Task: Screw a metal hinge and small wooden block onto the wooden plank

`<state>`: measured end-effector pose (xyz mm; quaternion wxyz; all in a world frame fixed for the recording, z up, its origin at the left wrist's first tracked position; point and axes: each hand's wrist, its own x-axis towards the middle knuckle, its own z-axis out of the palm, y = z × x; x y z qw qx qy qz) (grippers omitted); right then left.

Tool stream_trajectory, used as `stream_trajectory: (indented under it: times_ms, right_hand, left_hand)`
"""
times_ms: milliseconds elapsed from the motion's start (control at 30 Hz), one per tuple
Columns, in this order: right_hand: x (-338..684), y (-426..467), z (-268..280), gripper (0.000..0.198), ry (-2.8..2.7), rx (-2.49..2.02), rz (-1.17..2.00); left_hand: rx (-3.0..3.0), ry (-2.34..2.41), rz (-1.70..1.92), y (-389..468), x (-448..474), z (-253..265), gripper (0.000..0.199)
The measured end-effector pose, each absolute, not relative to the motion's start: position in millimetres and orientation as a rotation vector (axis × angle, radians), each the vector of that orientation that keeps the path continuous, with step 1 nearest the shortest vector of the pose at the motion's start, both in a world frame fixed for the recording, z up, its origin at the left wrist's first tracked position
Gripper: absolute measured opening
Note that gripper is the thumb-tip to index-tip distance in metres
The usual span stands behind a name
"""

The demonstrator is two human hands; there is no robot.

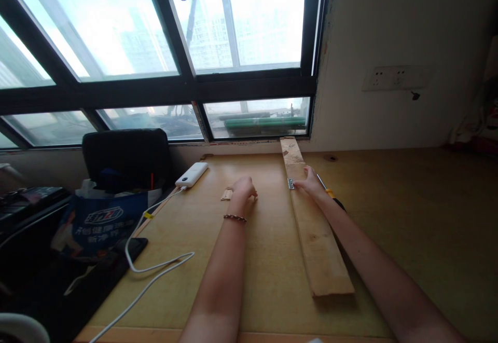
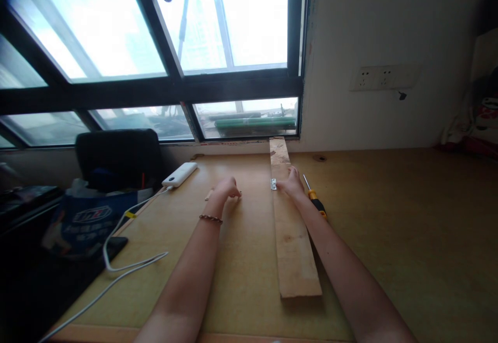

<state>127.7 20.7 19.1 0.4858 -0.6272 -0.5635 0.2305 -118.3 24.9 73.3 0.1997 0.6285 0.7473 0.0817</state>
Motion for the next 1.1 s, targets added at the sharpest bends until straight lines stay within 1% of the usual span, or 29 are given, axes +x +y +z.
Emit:
stream_trajectory:
  times_ms: [100, 200, 367, 567, 700, 767, 833, 933, 1000, 1100]
  right_hand:
    - [127, 19, 21, 0.073, -1.384, -1.549, 0.569]
    - [127, 17, 23, 0.073, -1.397, -1.552, 0.563]
    - [127, 17, 23, 0.073, -1.397, -1.555, 0.575]
    - [128, 21, 20, 0.074, -1.387, -1.550, 0.577]
    - [128, 21, 19, 0.072, -1.389, -1.542, 0.565]
    - [128, 21, 18, 0.071, -1.384, -1.529, 0.557]
    - [128, 22, 17, 0.070, -1.377, -1.514, 0.545]
    - [128, 22, 16, 0.071, -1.376, -1.508, 0.531]
    - [128, 21, 16, 0.072, -1.384, -1.517, 0.527]
    - [127, 21, 16, 0.074, -1.397, -1.533, 0.517]
  left_hand:
    - [1.735, 2.143, 0.137, 25, -122, 74, 0.027]
    - [1.744, 2.138, 0.055, 26, -125, 70, 0.024]
    - [1.736, 2.157, 0.108, 28, -127, 63, 0.024]
    - [1.738, 2.189, -0.063, 25, -127, 65, 0.017]
    - [1.811, 2.225, -0.003, 25, -124, 68, 0.013]
    - [1.853, 2.092, 0.109, 26, -119, 69, 0.013]
    - [1.827, 1.818, 0.289, 25, -110, 70, 0.016]
    - [1.612, 1.398, 0.512, 23, -88, 66, 0.024]
    - [1.459, 1.231, 0.572, 20, -72, 60, 0.031]
    - [1.305, 1.128, 0.535, 18, -55, 50, 0.037]
